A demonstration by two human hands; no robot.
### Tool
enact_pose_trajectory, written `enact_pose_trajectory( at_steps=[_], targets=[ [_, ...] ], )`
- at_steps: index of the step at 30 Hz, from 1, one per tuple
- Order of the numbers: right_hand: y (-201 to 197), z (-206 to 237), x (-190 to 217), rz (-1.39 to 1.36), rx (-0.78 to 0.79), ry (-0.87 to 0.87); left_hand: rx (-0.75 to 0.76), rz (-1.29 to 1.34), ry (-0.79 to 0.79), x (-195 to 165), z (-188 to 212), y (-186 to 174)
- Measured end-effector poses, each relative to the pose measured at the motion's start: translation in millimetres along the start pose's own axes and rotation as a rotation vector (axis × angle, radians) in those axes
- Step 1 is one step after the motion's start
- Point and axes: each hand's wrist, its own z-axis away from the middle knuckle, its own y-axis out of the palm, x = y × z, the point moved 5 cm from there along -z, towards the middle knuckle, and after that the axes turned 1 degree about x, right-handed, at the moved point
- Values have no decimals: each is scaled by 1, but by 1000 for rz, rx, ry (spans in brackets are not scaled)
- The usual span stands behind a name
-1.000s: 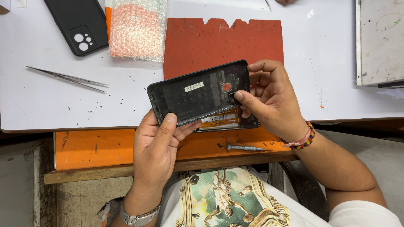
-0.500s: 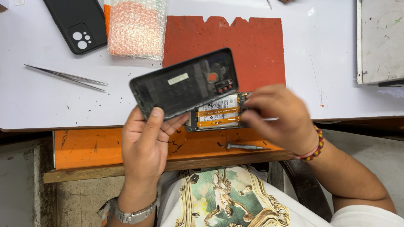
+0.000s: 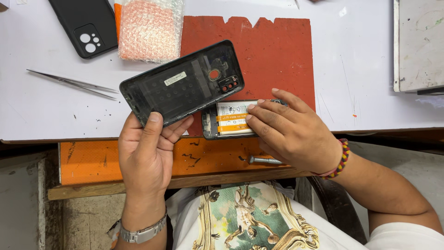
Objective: The person reassembles a smartphone by aligning and snapping the back cover onto the chassis, then uses a screwdriver to tighten screws around the camera module and tweezers to adjust small components along the edges. The phone is handled throughout, with the back cover being pressed into place and fastened.
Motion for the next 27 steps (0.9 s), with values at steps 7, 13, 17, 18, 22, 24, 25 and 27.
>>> enact_pose_trajectory(
  at_steps=[7,13,17,18,22,24,25,27],
  targets=[
    [-8,-3,-1,103,-114,-14,-22,10,2,0,-1,-3],
    [-44,-5,-6,-94,-133,19,29,18,15,8,-1,2],
    [-69,-17,-8,-250,-136,29,93,35,-50,19,2,7],
    [-74,-21,-9,-274,-127,33,116,45,-65,22,4,9],
    [-72,-40,-16,-339,-32,62,176,102,-174,32,6,17],
    [-64,-49,-19,-383,-6,39,195,126,-224,36,8,21],
    [-60,-52,-20,-405,7,27,205,138,-249,37,9,22],
    [-53,-53,-23,-444,51,76,244,183,-258,36,9,24]
  ],
)
